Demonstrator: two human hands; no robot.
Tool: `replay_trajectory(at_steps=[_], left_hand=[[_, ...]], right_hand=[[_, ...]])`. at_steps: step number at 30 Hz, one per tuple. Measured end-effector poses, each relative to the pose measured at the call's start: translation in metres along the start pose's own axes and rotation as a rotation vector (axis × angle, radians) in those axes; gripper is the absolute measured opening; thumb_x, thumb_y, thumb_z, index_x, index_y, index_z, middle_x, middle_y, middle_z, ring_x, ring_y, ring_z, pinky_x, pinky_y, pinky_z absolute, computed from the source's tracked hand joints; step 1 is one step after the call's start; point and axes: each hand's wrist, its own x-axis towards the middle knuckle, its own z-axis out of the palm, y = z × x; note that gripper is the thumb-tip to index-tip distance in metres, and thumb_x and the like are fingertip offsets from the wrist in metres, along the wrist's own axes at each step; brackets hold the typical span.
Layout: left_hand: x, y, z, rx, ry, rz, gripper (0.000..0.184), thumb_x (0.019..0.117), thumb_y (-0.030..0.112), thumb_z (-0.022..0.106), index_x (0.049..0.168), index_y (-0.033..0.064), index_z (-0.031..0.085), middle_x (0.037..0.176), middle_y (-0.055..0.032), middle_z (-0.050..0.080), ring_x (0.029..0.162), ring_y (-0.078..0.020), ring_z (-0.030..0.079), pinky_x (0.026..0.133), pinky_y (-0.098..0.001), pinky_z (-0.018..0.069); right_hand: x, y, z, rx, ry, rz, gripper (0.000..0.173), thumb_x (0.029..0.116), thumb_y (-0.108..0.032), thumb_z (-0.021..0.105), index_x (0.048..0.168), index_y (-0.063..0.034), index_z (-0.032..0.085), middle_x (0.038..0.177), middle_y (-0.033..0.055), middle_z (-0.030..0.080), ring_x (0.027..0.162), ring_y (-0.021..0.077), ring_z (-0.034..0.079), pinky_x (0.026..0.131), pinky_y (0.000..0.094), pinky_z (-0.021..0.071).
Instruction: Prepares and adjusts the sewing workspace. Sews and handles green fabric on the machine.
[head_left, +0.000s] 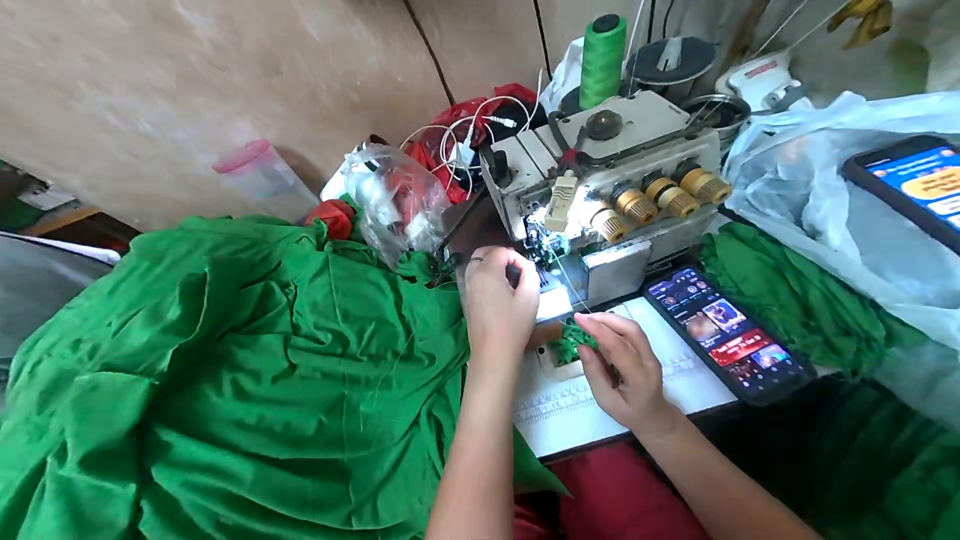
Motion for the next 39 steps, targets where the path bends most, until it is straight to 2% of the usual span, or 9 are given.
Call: replay_trajectory(at_steps=[5,14,17,28,39], left_hand=[[0.0,0.0053,0.004,0.097,-0.035,-0.029,0.009,0.0877,0.016,0.071,0.082,0.0084,0.07,0.101,-0.0097,0.068,0.104,-0.0269,0.064,0.086,-0.0474,0.0517],[0.0044,0.0079,0.0044,0.085,-0.037,-0.048,0.01,0.0862,0.016,0.072,0.078,0.0101,0.071,0.094,-0.0091,0.066,0.1,-0.0268,0.062,0.084,-0.0473,0.05],[0.0051,0.0078,0.0045,0.095,-0.046,-0.055,0.01,0.0861,0.016,0.073,0.079,0.0098,0.071,0.095,-0.0098,0.066,0.101,-0.0274,0.062,0.085,-0.0478,0.0497],[0.0059,0.0086,0.0048,0.095,-0.024,-0.039,0.01,0.085,0.014,0.073,0.076,0.0089,0.07,0.094,-0.0103,0.066,0.1,-0.0271,0.062,0.084,-0.0464,0.0493],[0.0072,0.0099,0.0053,0.084,-0.046,-0.079,0.014,0.085,0.019,0.071,0.074,0.0103,0.07,0.094,-0.01,0.065,0.1,-0.0285,0.061,0.083,-0.049,0.0482]], right_hand=[[-0.0003,-0.0002,0.0003,0.031,0.001,0.007,0.03,0.1062,-0.016,0.048,0.131,-0.0045,0.059,0.119,0.0098,0.058,0.098,0.0018,0.058,0.087,0.0093,0.0473],[0.0,0.0001,0.0005,0.03,-0.003,0.011,0.03,0.1061,-0.017,0.048,0.13,-0.0039,0.06,0.119,0.0103,0.058,0.103,0.003,0.059,0.091,0.0103,0.0468],[-0.0006,0.0002,0.0005,0.041,-0.007,0.018,0.03,0.1061,-0.017,0.048,0.131,-0.0042,0.06,0.119,0.0104,0.058,0.102,0.0026,0.059,0.09,0.0099,0.0471],[-0.001,0.0008,0.0005,0.048,-0.006,0.013,0.03,0.1066,-0.017,0.048,0.131,-0.0042,0.06,0.12,0.0095,0.058,0.108,0.0031,0.058,0.095,0.0113,0.0462],[-0.0004,0.0002,-0.0001,0.059,-0.006,0.025,0.029,0.1062,-0.016,0.048,0.13,-0.0056,0.06,0.12,0.0089,0.059,0.106,0.0024,0.059,0.092,0.0106,0.0475]])
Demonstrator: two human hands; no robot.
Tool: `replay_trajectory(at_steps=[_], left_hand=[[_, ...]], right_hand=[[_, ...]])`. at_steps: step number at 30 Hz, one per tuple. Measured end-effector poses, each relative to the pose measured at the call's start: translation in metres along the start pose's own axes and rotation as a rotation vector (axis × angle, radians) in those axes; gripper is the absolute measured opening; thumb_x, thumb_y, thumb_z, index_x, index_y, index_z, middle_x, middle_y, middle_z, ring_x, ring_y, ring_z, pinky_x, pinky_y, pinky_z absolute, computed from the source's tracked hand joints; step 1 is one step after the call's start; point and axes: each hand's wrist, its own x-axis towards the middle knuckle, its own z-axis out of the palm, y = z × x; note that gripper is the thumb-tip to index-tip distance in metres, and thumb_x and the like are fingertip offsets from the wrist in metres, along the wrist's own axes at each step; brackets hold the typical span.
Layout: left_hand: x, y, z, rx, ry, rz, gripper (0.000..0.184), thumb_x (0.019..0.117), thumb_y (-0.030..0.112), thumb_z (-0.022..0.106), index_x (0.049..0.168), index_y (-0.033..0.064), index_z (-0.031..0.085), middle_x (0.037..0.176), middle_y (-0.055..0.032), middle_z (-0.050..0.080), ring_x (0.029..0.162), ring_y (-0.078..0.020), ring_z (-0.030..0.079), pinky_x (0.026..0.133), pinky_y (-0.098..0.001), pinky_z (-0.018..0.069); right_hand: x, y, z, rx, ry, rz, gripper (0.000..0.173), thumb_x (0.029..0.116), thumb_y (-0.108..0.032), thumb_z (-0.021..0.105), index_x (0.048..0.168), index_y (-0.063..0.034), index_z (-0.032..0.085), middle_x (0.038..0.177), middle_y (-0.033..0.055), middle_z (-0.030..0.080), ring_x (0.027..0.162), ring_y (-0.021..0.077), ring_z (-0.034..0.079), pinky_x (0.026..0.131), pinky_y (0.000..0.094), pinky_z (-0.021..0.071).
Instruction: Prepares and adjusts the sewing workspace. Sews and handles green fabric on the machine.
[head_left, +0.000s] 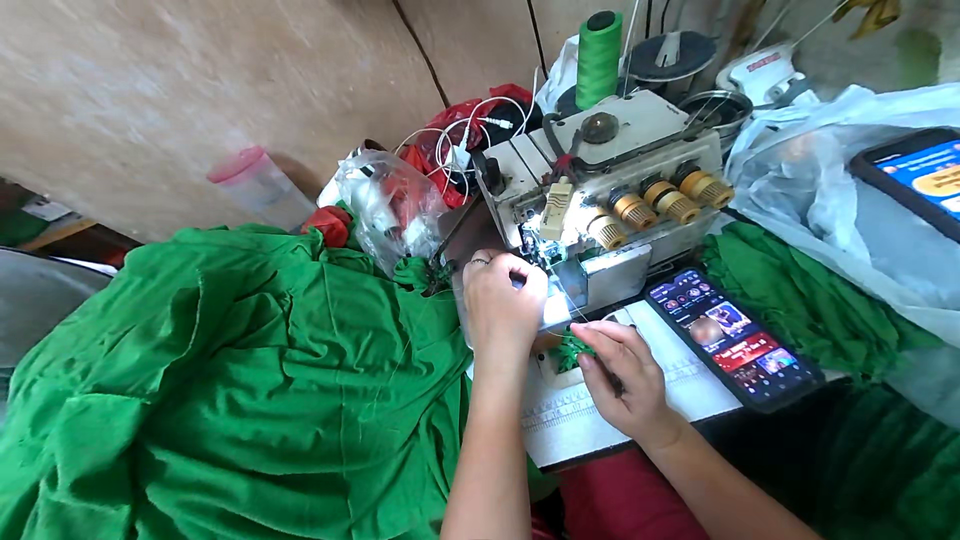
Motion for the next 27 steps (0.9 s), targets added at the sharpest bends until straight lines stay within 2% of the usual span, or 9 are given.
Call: replay_trajectory(at_steps=[3,8,21,27], left_hand=[[0.0005,0.0032,-0.0021,0.012,-0.024,-0.025,0.013,0.0861,0.019,0.071,0.077,0.0094,0.072,0.095,-0.0114,0.066,0.102,-0.0306,0.061,0.086,-0.0506,0.048],[0.0,0.0021,-0.0013,-0.002,-0.001,-0.019,0.012,0.085,0.018,0.071,0.076,0.0097,0.071,0.094,-0.0103,0.065,0.1,-0.0293,0.061,0.084,-0.0484,0.0482],[0.0004,0.0008,-0.0002,0.008,0.007,-0.01,0.011,0.085,0.016,0.072,0.075,0.0096,0.072,0.091,-0.0102,0.065,0.099,-0.0282,0.061,0.084,-0.0476,0.0484],[-0.0004,0.0008,-0.0006,0.002,0.015,-0.011,0.011,0.0862,0.016,0.073,0.077,0.0099,0.073,0.093,-0.0097,0.066,0.1,-0.0274,0.061,0.085,-0.0465,0.0489]], right_hand=[[0.0001,-0.0002,0.0005,0.001,0.005,0.002,0.029,0.106,-0.016,0.049,0.13,-0.0054,0.06,0.12,0.0093,0.059,0.104,0.0025,0.059,0.091,0.0105,0.0478],[0.0004,0.0,0.0003,0.003,0.005,-0.007,0.028,0.106,-0.016,0.048,0.129,-0.0046,0.061,0.12,0.0089,0.059,0.105,0.0019,0.059,0.092,0.0101,0.0473],[0.0003,0.0003,0.0003,-0.002,0.008,-0.009,0.028,0.1064,-0.017,0.048,0.129,-0.0049,0.06,0.118,0.009,0.059,0.099,0.002,0.059,0.087,0.0095,0.0477],[0.0004,0.0,-0.0002,0.001,0.005,-0.009,0.029,0.1063,-0.017,0.048,0.129,-0.0049,0.06,0.119,0.0085,0.059,0.102,0.0018,0.059,0.09,0.0098,0.0476]])
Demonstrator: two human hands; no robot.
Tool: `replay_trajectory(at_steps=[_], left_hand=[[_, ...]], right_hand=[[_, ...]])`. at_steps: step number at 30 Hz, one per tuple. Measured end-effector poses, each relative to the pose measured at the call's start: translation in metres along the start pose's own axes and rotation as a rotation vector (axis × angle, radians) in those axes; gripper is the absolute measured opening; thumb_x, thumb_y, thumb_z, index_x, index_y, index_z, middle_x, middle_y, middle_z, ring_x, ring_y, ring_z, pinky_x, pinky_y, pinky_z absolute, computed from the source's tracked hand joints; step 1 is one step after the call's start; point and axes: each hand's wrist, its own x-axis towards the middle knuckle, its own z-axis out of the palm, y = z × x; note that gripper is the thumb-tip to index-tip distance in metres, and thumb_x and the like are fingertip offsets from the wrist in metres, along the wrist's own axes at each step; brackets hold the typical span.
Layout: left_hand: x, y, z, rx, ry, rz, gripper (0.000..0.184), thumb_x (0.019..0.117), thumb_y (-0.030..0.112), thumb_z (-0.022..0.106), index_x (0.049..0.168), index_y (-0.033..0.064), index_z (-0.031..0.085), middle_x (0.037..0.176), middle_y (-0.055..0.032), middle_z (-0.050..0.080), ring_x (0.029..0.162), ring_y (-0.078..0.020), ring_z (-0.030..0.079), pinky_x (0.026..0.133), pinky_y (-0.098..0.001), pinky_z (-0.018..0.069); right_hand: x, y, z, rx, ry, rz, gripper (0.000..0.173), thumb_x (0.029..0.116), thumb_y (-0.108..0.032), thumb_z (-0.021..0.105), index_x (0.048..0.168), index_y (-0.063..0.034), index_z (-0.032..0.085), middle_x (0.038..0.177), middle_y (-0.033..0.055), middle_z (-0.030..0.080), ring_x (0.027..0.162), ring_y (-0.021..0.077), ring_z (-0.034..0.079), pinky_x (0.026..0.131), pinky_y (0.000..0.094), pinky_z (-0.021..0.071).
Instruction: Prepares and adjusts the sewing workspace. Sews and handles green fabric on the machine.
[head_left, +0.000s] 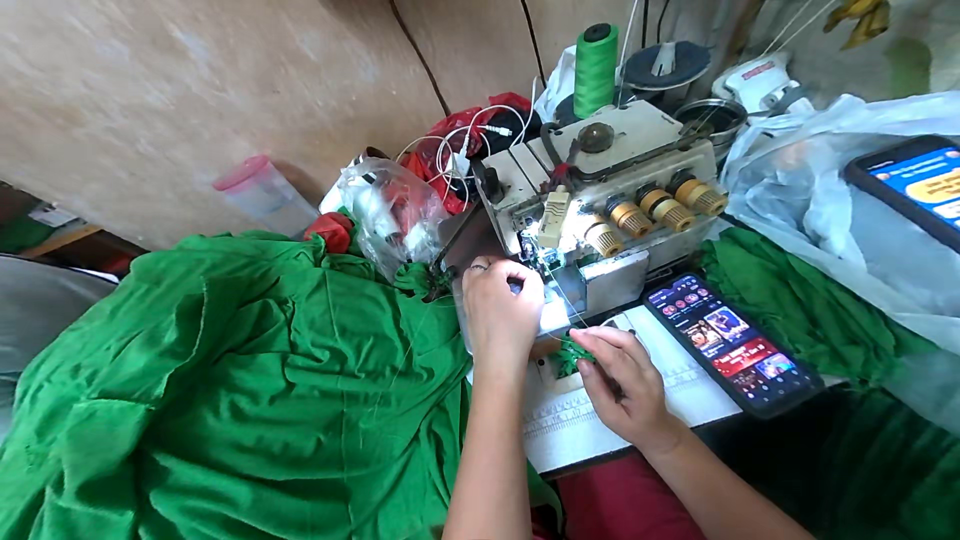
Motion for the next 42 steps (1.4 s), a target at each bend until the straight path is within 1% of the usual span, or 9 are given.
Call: replay_trajectory(at_steps=[11,14,20,24,29,35,38,40,42], left_hand=[[0.0,-0.004,0.001,-0.037,0.022,0.021,0.008,0.0879,0.016,0.077,0.084,0.0098,0.075,0.096,-0.0089,0.069,0.102,-0.0251,0.064,0.088,-0.0455,0.0503],[-0.001,-0.006,0.0,-0.045,0.021,0.024,0.005,0.0866,0.015,0.079,0.089,0.0117,0.079,0.101,-0.008,0.071,0.104,-0.0244,0.064,0.09,-0.0458,0.0507],[-0.004,-0.007,-0.006,-0.108,-0.032,-0.002,0.02,0.0847,0.007,0.068,0.098,0.0136,0.082,0.114,-0.0084,0.071,0.114,-0.0233,0.063,0.093,-0.0456,0.0502],[-0.004,-0.009,-0.004,-0.12,-0.015,0.008,0.021,0.0842,0.009,0.068,0.098,0.016,0.082,0.113,-0.0072,0.071,0.112,-0.0225,0.063,0.09,-0.0458,0.0509],[-0.004,-0.01,-0.001,-0.111,0.031,0.02,0.009,0.0885,0.017,0.076,0.095,0.0175,0.082,0.104,-0.0035,0.072,0.104,-0.0182,0.065,0.088,-0.0432,0.052],[0.001,0.001,-0.001,-0.073,0.047,-0.056,0.009,0.0894,0.019,0.077,0.086,0.0113,0.079,0.101,-0.0075,0.073,0.103,-0.0225,0.067,0.089,-0.0459,0.0522],[0.001,0.003,-0.002,-0.056,0.034,-0.081,0.011,0.0922,0.017,0.072,0.087,0.0086,0.077,0.104,-0.0097,0.072,0.105,-0.025,0.066,0.09,-0.0474,0.0515],[0.002,0.001,-0.005,-0.092,0.033,-0.099,0.014,0.095,0.017,0.067,0.089,0.0068,0.075,0.104,-0.0106,0.07,0.101,-0.0242,0.065,0.089,-0.0461,0.0511],[0.002,-0.005,-0.012,-0.267,0.004,-0.123,0.017,0.0998,0.014,0.06,0.098,0.0012,0.071,0.106,-0.0133,0.065,0.096,-0.0216,0.063,0.084,-0.041,0.0512]], right_hand=[[-0.001,0.001,0.001,0.012,0.0,0.007,0.029,0.1058,-0.017,0.049,0.129,-0.0053,0.06,0.12,0.0092,0.059,0.104,0.0027,0.06,0.091,0.0106,0.048],[-0.001,0.001,0.0,0.008,-0.006,0.009,0.029,0.1059,-0.016,0.049,0.13,-0.0052,0.06,0.12,0.0095,0.059,0.102,0.0028,0.059,0.089,0.0104,0.048],[-0.001,0.001,0.0,0.001,-0.011,0.011,0.03,0.1055,-0.016,0.049,0.131,-0.005,0.06,0.12,0.0102,0.06,0.101,0.0025,0.059,0.089,0.0104,0.0479],[-0.001,0.001,0.001,0.006,-0.017,0.013,0.03,0.1055,-0.015,0.048,0.131,-0.004,0.06,0.122,0.011,0.06,0.102,0.003,0.06,0.09,0.0106,0.0477],[0.001,-0.001,0.0,0.014,-0.023,-0.009,0.03,0.1064,-0.014,0.047,0.132,-0.0024,0.059,0.13,0.013,0.062,0.115,0.006,0.061,0.099,0.0143,0.0471],[0.004,-0.005,-0.002,0.002,-0.015,-0.011,0.031,0.1054,-0.014,0.048,0.131,-0.0018,0.061,0.131,0.0135,0.065,0.124,0.0076,0.059,0.105,0.0166,0.0448],[0.011,-0.009,-0.004,0.005,-0.014,-0.009,0.032,0.105,-0.014,0.049,0.131,-0.0003,0.062,0.131,0.0154,0.064,0.121,0.0077,0.06,0.103,0.0153,0.0452],[0.017,-0.012,-0.005,0.019,-0.018,-0.005,0.033,0.1048,-0.014,0.049,0.132,0.0005,0.062,0.131,0.017,0.064,0.112,0.0069,0.062,0.095,0.013,0.0469],[0.025,-0.016,-0.004,0.058,-0.02,0.017,0.035,0.1036,-0.014,0.05,0.133,0.0012,0.062,0.131,0.0181,0.063,0.098,0.0041,0.061,0.084,0.0105,0.0471]])
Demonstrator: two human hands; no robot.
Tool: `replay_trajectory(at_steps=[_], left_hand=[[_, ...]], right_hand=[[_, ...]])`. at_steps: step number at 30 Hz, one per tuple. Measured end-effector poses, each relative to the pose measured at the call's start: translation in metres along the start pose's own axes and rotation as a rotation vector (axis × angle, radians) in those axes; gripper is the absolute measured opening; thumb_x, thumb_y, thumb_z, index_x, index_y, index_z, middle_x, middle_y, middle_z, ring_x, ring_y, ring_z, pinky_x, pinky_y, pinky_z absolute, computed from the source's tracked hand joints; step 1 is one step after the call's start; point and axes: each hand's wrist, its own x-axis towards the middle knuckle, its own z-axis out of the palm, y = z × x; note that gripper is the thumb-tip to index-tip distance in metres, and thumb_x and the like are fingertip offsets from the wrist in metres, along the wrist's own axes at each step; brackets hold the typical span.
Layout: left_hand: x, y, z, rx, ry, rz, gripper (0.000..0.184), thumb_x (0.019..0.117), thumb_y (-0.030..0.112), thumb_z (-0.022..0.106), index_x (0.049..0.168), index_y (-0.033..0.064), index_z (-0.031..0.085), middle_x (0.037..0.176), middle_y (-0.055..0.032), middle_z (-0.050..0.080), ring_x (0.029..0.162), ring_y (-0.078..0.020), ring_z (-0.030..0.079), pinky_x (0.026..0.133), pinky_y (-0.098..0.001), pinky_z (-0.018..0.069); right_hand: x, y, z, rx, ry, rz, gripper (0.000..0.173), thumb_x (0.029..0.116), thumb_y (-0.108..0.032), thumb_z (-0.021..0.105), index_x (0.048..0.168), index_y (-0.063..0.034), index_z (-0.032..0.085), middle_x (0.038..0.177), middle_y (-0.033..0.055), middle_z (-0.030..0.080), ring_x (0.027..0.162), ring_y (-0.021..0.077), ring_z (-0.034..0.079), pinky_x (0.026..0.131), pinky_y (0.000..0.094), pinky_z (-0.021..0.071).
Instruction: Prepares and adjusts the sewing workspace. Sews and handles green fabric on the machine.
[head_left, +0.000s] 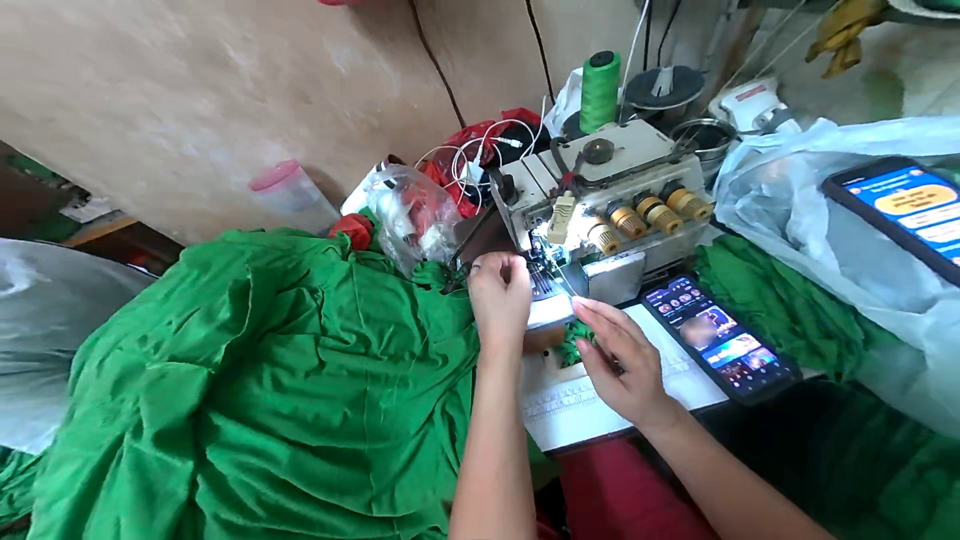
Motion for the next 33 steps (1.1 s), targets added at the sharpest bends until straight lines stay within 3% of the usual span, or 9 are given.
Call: replay_trajectory(at_steps=[2,5,10,15,18,22,27,31,33], left_hand=[[0.001,-0.008,-0.011,-0.323,-0.043,-0.063,0.018,0.1026,0.009,0.05,0.107,-0.0027,0.063,0.107,-0.0108,0.063,0.094,-0.0153,0.061,0.084,-0.0343,0.0516],[-0.005,-0.009,-0.031,-0.885,0.024,-0.258,0.02,0.1082,0.006,0.036,0.102,0.0066,0.055,0.093,-0.0001,0.066,0.077,-0.0046,0.065,0.074,-0.02,0.0559],[-0.016,-0.036,-0.062,-1.221,0.23,-0.319,0.024,0.1087,0.005,0.031,0.101,0.005,0.053,0.1,-0.0078,0.073,0.099,-0.0149,0.074,0.092,-0.0272,0.0589],[-0.031,-0.066,-0.068,-1.075,0.417,-0.32,0.019,0.1078,0.007,0.031,0.101,0.0075,0.049,0.101,-0.0039,0.071,0.096,-0.0103,0.072,0.088,-0.0251,0.0582],[-0.033,-0.073,-0.058,-0.788,0.439,-0.148,0.02,0.1031,0.006,0.039,0.121,0.0001,0.044,0.117,-0.0042,0.058,0.1,-0.0062,0.063,0.087,-0.0249,0.0533],[-0.02,-0.071,-0.052,-0.208,0.161,0.293,0.045,0.0995,0.018,0.053,0.133,-0.0115,0.053,0.132,-0.0239,0.059,0.122,-0.0245,0.059,0.103,-0.0406,0.0481],[0.003,-0.057,-0.044,0.284,-0.231,0.378,0.045,0.1056,0.024,0.049,0.146,0.0064,0.055,0.151,-0.0114,0.054,0.142,-0.0337,0.047,0.115,-0.0577,0.0349],[0.006,-0.047,-0.047,0.412,-0.26,0.38,0.031,0.1036,0.023,0.056,0.125,0.0075,0.072,0.135,-0.0116,0.066,0.131,-0.0365,0.055,0.106,-0.0573,0.0436],[0.004,-0.048,-0.049,0.388,-0.209,0.412,0.018,0.0997,0.018,0.064,0.106,0.0061,0.076,0.118,-0.0127,0.072,0.12,-0.0343,0.063,0.1,-0.0539,0.0494]], right_hand=[[0.01,-0.004,0.002,0.052,-0.011,0.037,0.035,0.1022,-0.013,0.053,0.132,0.0022,0.063,0.13,0.0187,0.063,0.084,0.0011,0.057,0.072,0.0096,0.0448],[0.026,-0.006,0.008,0.077,-0.062,0.131,0.035,0.099,-0.012,0.056,0.129,0.0036,0.065,0.129,0.0202,0.064,0.074,0.0006,0.054,0.064,0.0125,0.0445],[0.044,-0.001,0.003,-0.041,-0.174,0.253,0.033,0.0987,-0.015,0.056,0.126,-0.0031,0.071,0.131,0.0172,0.066,0.084,0.0095,0.064,0.07,0.0223,0.0525],[0.043,-0.002,-0.021,-0.15,-0.178,0.517,0.031,0.1008,-0.017,0.051,0.117,-0.0013,0.072,0.094,0.0093,0.073,0.077,0.0082,0.068,0.072,0.0241,0.0567],[0.048,-0.003,-0.018,-0.137,-0.286,0.7,0.034,0.1045,-0.021,0.051,0.127,-0.0019,0.068,0.087,0.0069,0.072,0.065,0.0063,0.063,0.063,0.0234,0.0543],[0.057,0.002,-0.008,-0.014,-0.304,0.787,0.025,0.1045,-0.017,0.051,0.11,-0.001,0.069,0.081,0.0001,0.066,0.062,-0.0009,0.059,0.059,0.0165,0.051],[0.053,0.004,-0.014,-0.086,-0.249,0.68,0.02,0.0995,-0.017,0.057,0.095,-0.0007,0.068,0.072,-0.0008,0.06,0.059,-0.0003,0.054,0.058,0.0173,0.0471],[0.03,0.007,-0.028,-0.248,-0.349,0.6,0.025,0.0998,-0.021,0.056,0.097,-0.001,0.07,0.074,0.0053,0.065,0.061,0.0083,0.06,0.059,0.0266,0.0517],[0.019,0.008,-0.038,-0.354,-0.492,0.665,0.024,0.0968,-0.02,0.064,0.107,0.0008,0.068,0.085,0.0135,0.069,0.072,0.0239,0.066,0.068,0.0442,0.055]])
